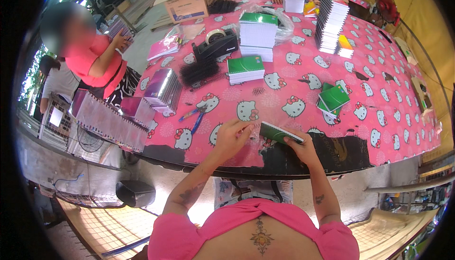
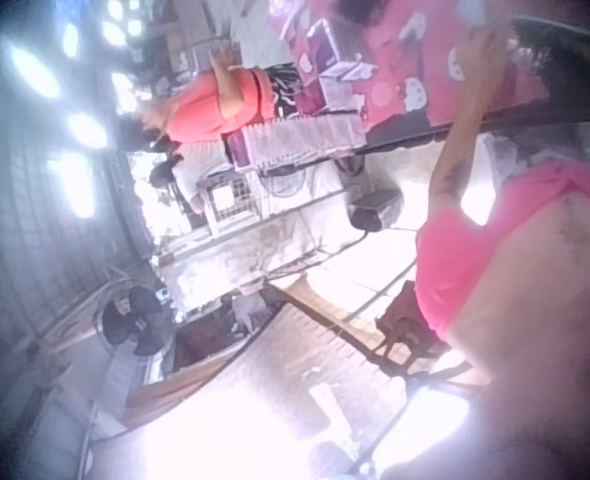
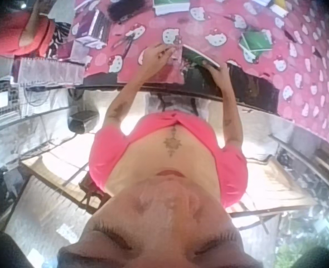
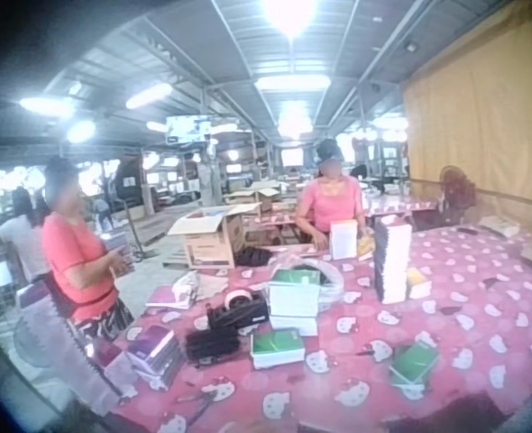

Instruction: The person attaches wire bindings to green notebooks, uses a pair of shears to trim the wire, and stacks the completed notebooks on a table.

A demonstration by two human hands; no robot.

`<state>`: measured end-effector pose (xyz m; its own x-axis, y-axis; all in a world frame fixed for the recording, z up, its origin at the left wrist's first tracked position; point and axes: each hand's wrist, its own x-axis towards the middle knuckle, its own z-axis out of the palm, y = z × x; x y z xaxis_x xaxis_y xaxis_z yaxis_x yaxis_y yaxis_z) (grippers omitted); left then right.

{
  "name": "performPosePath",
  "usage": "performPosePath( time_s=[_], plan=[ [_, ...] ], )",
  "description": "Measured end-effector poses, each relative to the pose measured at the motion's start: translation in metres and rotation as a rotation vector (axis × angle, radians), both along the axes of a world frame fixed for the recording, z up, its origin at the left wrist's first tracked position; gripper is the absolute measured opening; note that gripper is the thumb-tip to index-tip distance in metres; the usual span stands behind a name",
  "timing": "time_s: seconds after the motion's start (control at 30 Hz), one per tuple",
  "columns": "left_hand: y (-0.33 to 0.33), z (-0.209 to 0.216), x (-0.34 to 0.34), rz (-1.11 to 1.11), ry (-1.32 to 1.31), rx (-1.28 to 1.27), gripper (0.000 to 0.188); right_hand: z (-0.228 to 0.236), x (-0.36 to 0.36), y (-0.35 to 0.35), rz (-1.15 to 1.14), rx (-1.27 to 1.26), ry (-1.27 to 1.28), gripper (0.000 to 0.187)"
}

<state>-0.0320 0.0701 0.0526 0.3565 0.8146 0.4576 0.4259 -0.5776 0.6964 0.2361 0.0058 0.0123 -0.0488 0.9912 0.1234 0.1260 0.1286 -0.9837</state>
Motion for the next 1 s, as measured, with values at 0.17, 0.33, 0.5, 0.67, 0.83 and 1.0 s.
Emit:
performPosePath(
  time_s=[0.17,0.33,0.5,0.67,0.83,1.0],
  plan=[
    [0.017,0.004,-0.002,-0.042,0.085,-0.017,0.017,0.000,0.002,-0.001,0.026,0.009,-0.029,0.032],
    [0.029,0.018,-0.005,-0.231,0.122,0.159,0.029,0.004,0.003,-0.001,0.066,0.064,-0.065,0.032],
    [0.024,0.024,0.000,-0.417,0.128,-0.015,0.023,0.013,0.000,-0.007,0.087,0.040,-0.108,0.031],
    [0.025,0.026,0.007,-0.373,0.388,0.216,0.031,0.021,-0.006,-0.016,0.075,0.107,-0.126,0.033],
    [-0.004,0.033,0.022,0.002,0.577,0.571,0.054,0.036,-0.029,-0.021,-0.127,-0.123,0.150,0.031],
    [-0.046,-0.024,0.016,0.029,0.581,0.434,0.082,0.037,-0.037,-0.020,-0.160,-0.054,0.163,0.029]
  ],
)
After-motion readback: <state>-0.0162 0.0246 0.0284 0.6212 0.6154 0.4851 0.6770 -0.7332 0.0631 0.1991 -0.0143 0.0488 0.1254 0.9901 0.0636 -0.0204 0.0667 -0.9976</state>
